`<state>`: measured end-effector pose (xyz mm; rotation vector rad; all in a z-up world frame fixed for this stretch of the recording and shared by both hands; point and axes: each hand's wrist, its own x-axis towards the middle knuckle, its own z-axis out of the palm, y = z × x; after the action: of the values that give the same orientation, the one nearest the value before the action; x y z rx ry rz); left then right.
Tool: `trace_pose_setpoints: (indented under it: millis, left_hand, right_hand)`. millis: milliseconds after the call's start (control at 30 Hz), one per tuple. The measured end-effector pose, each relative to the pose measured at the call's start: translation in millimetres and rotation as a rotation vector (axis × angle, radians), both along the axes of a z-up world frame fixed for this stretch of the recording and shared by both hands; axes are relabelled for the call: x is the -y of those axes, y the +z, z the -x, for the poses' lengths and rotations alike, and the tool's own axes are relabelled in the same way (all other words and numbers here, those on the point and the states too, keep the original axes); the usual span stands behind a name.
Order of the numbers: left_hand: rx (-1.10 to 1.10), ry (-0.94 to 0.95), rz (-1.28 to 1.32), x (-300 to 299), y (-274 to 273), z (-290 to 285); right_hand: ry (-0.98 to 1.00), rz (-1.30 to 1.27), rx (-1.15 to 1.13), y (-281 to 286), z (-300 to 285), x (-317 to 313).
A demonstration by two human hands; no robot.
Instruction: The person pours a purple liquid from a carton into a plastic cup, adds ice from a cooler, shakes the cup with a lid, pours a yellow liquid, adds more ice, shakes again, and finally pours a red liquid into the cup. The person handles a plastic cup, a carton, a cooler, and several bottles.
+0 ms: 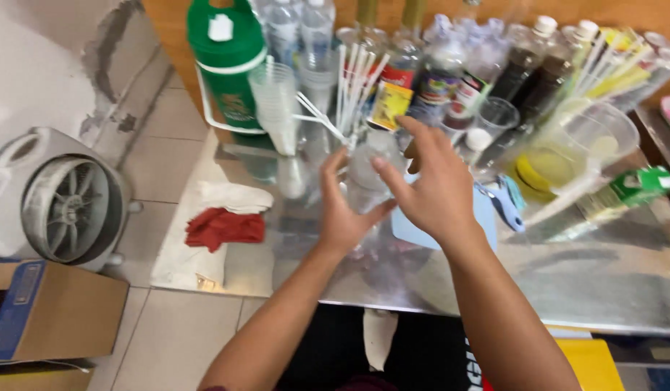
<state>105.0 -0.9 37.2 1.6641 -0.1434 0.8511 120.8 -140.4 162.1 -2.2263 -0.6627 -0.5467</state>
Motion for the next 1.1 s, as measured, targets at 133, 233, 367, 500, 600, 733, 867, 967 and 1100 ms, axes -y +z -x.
trace_pose_setpoints:
  millis: [133,233,367,500,600,733,867,967,1100]
  left_hand:
    - [-0.211,-0.087,0.003,-4.0,-2.5,-32.2]
    - [-0.129,-0.131,0.025,-6.1,10.4,-34.6]
    - [-0.151,-0.192,0.028,-13.6,12.5,-28.7]
    - [-0.128,-0.279,-0.012,-18.9,10.0,-31.7]
    - [-0.114,-0.363,0.047,-20.4,10.6,-29.1]
    - [-0.142,-0.357,0.081,-20.1,24.3,-16.9]
    - [-0.180,-0.314,0.092,-16.6,31.5,-8.3]
    - [-0.173,-0.232,0.027,-15.1,32.0,-2.7]
    - [-0.037,-0.198,-0.054,-28.1,29.7,1.4]
  right_hand:
    - [-0.193,0.532,0.156,-8.4,-19.1,-35.9]
    - [-0.243,0.619,0.271,-26.0,-39.9,-32.4]
    - [-0.200,0.641,0.273,-35.2,-56.9,-20.0]
    - [0.295,0.473,0.270,-21.0,-70.7,-9.6]
    - [0.496,0.398,0.249,-11.1,-70.6,-6.2]
    - [0.564,0.192,0.220,-10.3,-63.8,2.5]
    - [0.487,-0.091,0.156,-14.2,-65.9,33.1]
    - [0.193,-0.375,0.075,-48.0,-71.3,51.4]
    - [-0.127,-0.206,-0.279,-86.2,-88.5,71.5]
